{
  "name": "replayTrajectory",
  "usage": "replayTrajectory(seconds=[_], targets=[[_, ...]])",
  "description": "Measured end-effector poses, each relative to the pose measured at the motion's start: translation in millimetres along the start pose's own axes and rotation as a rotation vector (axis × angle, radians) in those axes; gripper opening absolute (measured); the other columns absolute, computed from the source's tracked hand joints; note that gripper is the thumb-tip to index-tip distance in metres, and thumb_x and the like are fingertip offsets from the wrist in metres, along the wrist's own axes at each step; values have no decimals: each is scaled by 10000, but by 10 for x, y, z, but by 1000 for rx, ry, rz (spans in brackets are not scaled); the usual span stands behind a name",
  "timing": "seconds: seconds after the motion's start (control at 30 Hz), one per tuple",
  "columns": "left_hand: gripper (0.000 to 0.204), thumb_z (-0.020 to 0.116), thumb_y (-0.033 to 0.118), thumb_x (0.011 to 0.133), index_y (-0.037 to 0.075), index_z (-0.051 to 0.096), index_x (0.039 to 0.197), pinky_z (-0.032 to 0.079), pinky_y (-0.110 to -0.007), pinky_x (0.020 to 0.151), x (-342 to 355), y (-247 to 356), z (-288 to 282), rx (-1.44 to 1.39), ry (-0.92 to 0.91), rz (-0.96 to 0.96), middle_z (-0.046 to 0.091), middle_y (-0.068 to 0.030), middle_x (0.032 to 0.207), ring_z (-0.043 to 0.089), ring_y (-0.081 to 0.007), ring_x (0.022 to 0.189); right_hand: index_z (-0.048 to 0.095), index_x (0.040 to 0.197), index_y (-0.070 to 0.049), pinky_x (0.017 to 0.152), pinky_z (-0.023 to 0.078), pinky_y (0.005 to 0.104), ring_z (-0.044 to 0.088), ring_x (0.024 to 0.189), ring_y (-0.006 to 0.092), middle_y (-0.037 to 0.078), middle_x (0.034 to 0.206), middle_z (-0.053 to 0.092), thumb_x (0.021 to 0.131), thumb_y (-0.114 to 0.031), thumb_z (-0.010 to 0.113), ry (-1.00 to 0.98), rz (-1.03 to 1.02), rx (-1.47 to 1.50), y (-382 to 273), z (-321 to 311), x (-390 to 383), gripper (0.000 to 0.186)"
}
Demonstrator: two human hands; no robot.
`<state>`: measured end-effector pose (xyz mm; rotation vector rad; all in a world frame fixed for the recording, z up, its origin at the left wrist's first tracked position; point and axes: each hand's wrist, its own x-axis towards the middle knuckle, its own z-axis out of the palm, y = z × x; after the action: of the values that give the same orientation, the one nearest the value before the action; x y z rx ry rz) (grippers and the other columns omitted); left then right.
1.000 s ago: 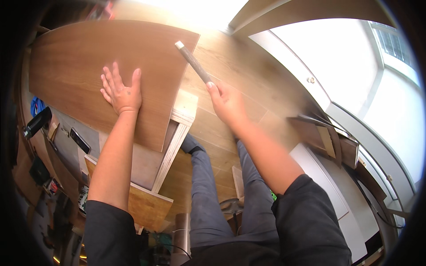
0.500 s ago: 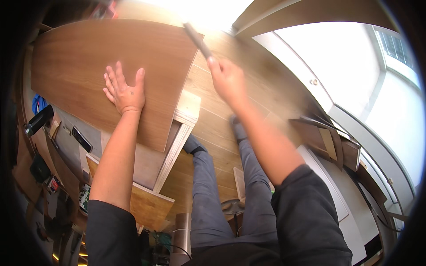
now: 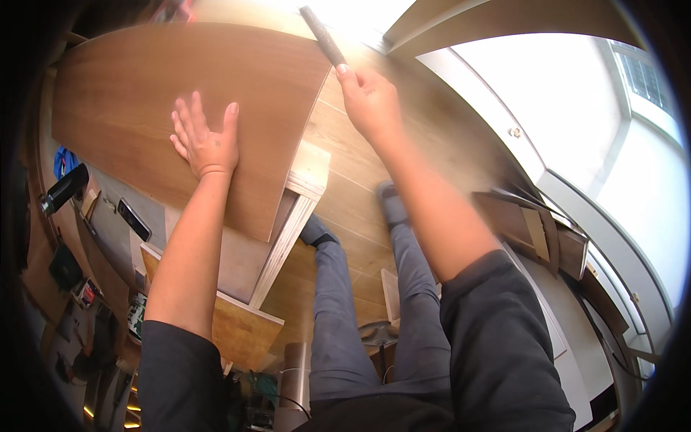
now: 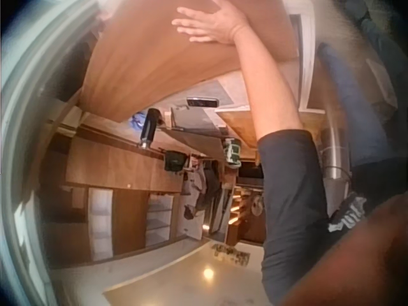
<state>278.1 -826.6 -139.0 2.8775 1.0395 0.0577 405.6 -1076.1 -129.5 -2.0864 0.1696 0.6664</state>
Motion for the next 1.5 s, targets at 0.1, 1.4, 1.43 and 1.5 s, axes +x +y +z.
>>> replayTrajectory(seconds=[0.1, 1.4, 1.43, 1.5], targets=[[859, 569, 694, 888, 242, 343, 1583, 31, -510, 1250, -15, -29, -13, -32, 17, 8, 212, -73, 1684, 125, -273, 1561, 612, 894, -19, 598, 442, 378, 542, 604, 197, 112, 640, 563, 1002, -407, 589, 21, -49, 124, 136, -15, -284, 404], [901, 536, 762, 868, 247, 338, 1580, 30, -526, 1256, 4, -46, 27, -38, 13, 14, 191, -98, 1687, 116, -284, 1563, 527, 699, 6, 537, 366, 320, 378, 613, 115, 47, 609, 398, 979, -396, 675, -78, -139, 34, 520, 435, -848, 511], [901, 536, 761, 869, 245, 338, 1580, 30, -526, 1256, 3, -50, 21, -36, 15, 16, 191, -99, 1687, 116, -284, 1563, 523, 698, 4, 539, 364, 317, 378, 616, 112, 42, 612, 394, 981, -393, 673, -107, -123, -19, 669, 394, -1034, 510], [900, 536, 760, 870, 243, 339, 1580, 31, -526, 1255, -5, -51, 19, -23, 19, 20, 192, -100, 1687, 116, -285, 1562, 524, 698, 1, 542, 365, 318, 379, 618, 109, 40, 614, 390, 983, -391, 670, -125, -112, -56, 747, 352, -1114, 506]])
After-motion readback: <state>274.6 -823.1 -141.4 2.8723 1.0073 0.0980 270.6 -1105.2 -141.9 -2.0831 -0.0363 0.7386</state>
